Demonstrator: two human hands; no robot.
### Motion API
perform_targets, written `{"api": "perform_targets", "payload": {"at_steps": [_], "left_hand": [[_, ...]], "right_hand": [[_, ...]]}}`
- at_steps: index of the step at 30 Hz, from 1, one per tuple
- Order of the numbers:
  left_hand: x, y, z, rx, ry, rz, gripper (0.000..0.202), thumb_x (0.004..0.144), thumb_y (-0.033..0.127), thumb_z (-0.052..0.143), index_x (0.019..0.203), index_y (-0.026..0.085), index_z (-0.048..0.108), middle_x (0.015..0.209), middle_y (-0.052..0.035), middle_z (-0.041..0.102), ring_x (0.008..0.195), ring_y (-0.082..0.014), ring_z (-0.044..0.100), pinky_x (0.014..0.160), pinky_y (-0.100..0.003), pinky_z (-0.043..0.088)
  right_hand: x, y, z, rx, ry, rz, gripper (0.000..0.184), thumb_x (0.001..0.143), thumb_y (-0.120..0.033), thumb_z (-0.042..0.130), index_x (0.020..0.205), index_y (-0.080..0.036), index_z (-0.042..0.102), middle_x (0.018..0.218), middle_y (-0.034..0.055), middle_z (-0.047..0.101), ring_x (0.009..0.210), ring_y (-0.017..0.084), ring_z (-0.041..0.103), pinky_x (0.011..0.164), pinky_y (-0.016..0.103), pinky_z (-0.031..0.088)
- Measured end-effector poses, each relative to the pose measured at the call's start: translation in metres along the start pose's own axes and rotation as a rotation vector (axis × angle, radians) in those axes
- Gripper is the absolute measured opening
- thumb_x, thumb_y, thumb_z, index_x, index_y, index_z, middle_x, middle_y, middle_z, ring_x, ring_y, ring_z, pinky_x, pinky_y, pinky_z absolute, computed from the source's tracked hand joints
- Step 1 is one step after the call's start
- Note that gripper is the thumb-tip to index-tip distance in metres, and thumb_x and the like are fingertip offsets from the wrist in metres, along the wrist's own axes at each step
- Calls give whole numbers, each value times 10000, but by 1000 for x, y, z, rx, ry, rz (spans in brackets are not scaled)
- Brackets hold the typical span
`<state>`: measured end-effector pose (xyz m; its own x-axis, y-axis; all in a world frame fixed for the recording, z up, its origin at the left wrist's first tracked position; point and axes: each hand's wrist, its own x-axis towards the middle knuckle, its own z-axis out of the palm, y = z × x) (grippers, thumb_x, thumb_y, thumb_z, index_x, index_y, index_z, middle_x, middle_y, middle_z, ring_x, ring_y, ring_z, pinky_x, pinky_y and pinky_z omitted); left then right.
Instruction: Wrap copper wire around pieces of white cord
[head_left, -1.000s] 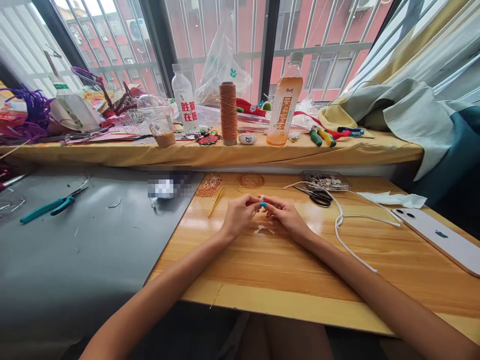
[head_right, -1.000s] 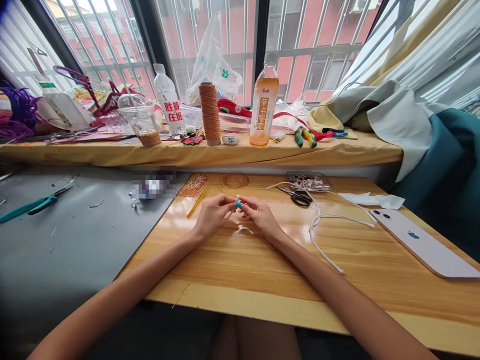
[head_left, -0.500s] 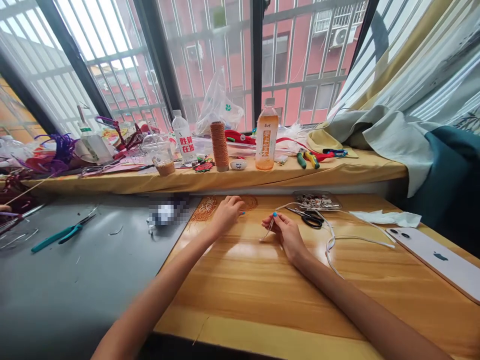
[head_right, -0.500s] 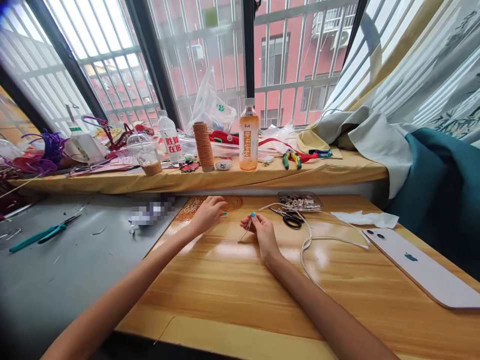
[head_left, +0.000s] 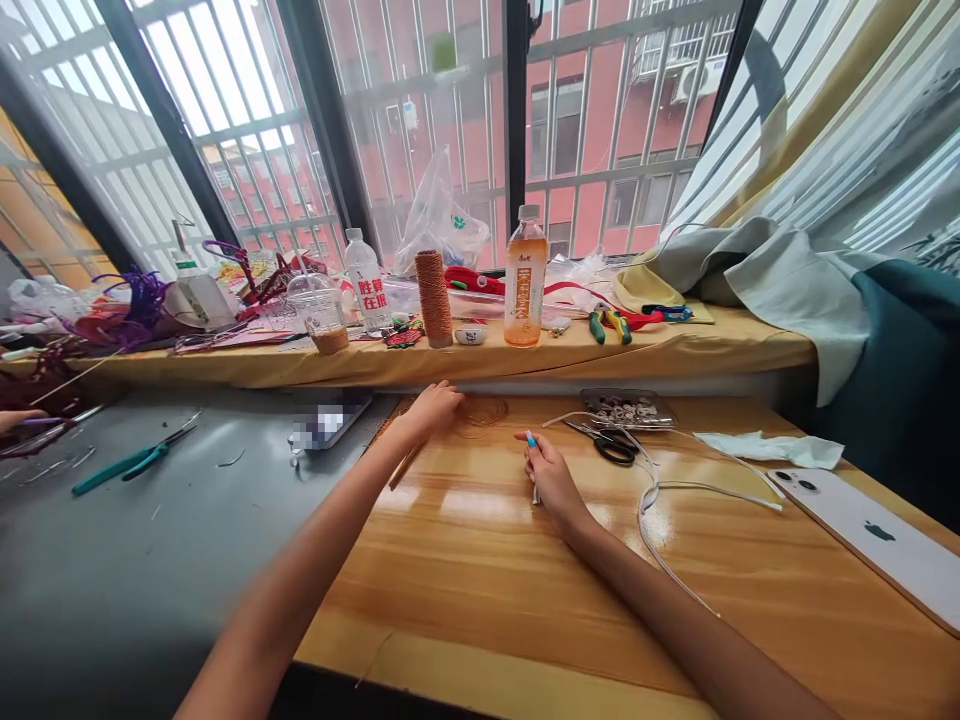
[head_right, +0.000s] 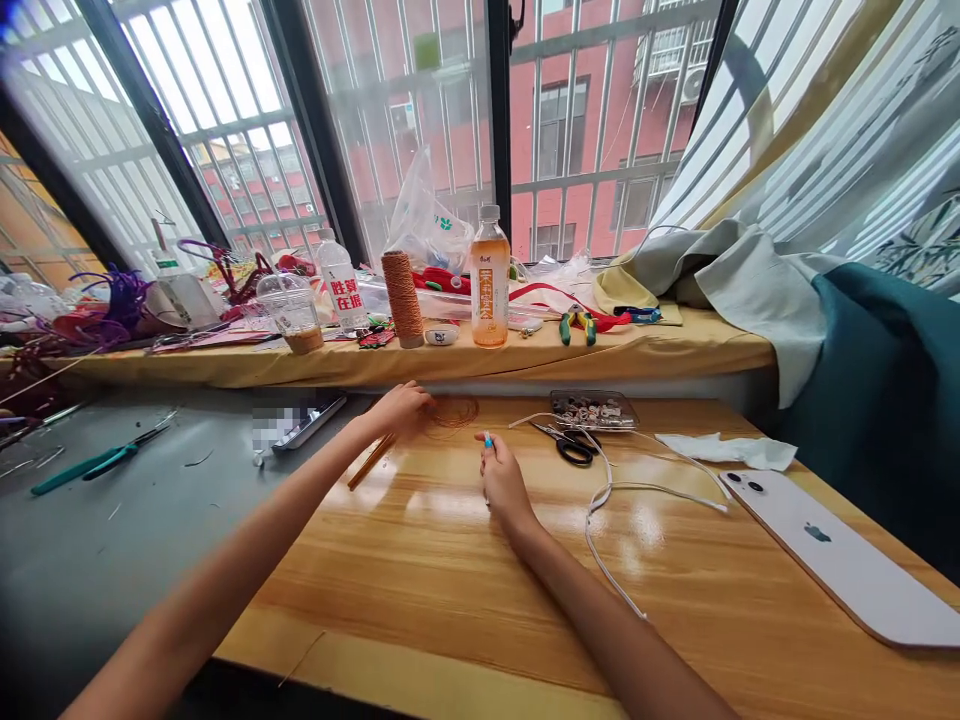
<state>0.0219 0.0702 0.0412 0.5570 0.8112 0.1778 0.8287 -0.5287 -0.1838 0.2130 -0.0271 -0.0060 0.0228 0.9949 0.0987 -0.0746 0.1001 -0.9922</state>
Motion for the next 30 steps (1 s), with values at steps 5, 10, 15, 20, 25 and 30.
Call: {"api": "perform_targets", "payload": {"at_steps": [5,10,15,20,25,30], "left_hand": [[-17,-14,8,-93,-44,-3,248,693,83,437,814,195,623,823,-24,604,811,-163,466,692,-239,345],[-23,-9,23,-276,0,-11,167,698,243,517,832,190,601,829,-25,557,837,-167,417,740,-249,334],[-17,-1,35,-266,36,3,124,714,211,484,733,182,603,786,-34,514,813,-167,400,725,-258,334],[-12,-1,30,-255,76,17,167,733,158,423,737,157,590,806,-43,524,790,-155,407,725,-258,339],[-9,-4,10,-382,153,2,177,733,125,391,762,153,563,754,-18,564,762,-135,449,698,-229,366],[-2,-10,-5,-480,198,-40,208,725,112,403,857,147,561,834,-20,595,756,-117,513,693,-215,395]], "right_hand": [[-2,-2,1,-57,-19,-20,216,725,-300,351,832,-167,484,559,-45,351,436,78,308,384,199,242],[-2,-2,2,-65,-41,-21,223,714,-330,367,814,-168,484,551,-44,353,443,84,314,392,206,246],[0,-1,2,-71,-55,-21,214,694,-348,396,787,-180,492,540,-49,360,428,81,324,385,207,242],[0,-1,3,-75,-61,-14,198,686,-337,409,775,-186,501,550,-52,374,411,72,330,370,201,245],[-2,-3,4,-89,-55,13,206,700,-342,401,787,-183,499,580,-47,396,395,59,346,349,193,241],[-1,-1,2,-74,-38,-3,229,703,-369,419,802,-181,507,580,-53,398,381,51,338,348,196,239]]}}
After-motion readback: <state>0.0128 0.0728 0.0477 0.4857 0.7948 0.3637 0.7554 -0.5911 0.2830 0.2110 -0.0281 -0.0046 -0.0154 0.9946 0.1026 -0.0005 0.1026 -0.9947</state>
